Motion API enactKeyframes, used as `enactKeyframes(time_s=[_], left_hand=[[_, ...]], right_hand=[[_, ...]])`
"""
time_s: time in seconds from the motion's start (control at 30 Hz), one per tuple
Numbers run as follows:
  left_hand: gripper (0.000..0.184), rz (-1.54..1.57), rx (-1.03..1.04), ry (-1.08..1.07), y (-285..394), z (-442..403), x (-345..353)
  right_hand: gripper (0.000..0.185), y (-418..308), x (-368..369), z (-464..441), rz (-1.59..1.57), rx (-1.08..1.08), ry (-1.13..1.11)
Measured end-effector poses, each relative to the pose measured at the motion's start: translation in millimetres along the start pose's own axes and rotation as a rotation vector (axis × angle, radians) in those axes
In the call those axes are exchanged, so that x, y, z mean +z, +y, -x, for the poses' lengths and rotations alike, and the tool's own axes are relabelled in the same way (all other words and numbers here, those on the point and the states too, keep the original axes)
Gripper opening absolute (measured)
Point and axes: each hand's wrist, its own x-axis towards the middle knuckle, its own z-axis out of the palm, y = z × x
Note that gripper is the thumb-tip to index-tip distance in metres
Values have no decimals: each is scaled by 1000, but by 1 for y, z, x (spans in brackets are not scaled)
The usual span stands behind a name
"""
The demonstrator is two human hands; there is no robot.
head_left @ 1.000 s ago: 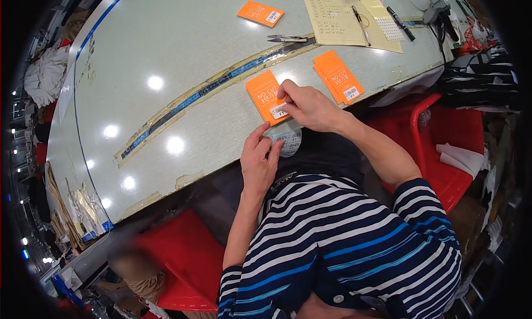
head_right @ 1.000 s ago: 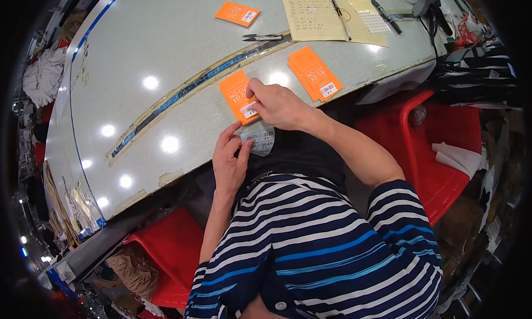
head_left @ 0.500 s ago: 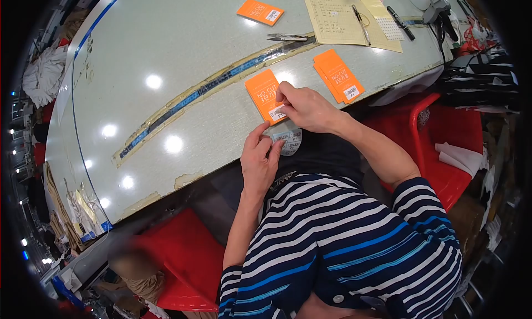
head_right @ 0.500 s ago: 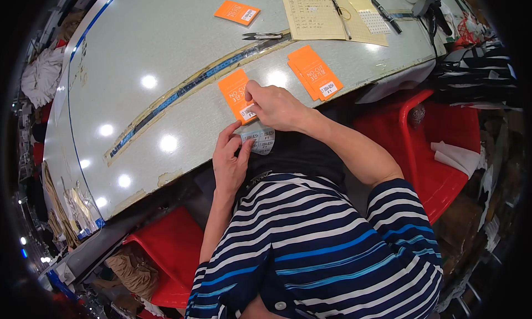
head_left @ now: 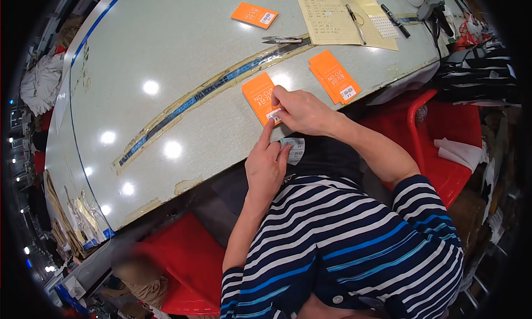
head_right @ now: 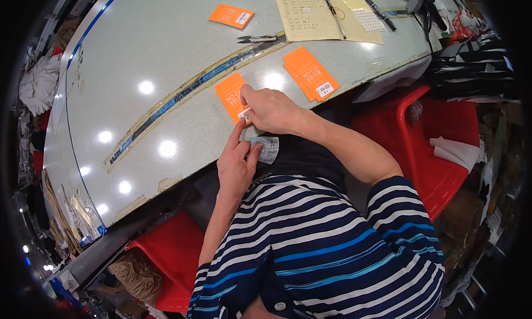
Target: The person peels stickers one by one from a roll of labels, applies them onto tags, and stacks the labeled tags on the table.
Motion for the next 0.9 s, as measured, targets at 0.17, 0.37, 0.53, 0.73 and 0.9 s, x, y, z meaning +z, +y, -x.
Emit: enactKeyframes(time_s=[0.17, 0.37, 0.53, 0.73, 0.9], left_hand=[[25, -166, -130, -99, 10, 0, -3], [23, -201, -147, -107, 13, 0, -4], [22, -243, -94, -104, 16, 1, 2], [23, -228, -112, -125, 16, 2, -2], [23, -208, -136, -128, 15, 2, 0]], right_hand=[[30, -8, 0, -4, 129, 66, -4], [44, -7, -31, -11, 387, 181, -96], [48, 6, -32, -27, 327, 70, -33], [49, 12, -22, -52, 325, -17, -88], [37, 21, -11, -47, 321, -251, 182]])
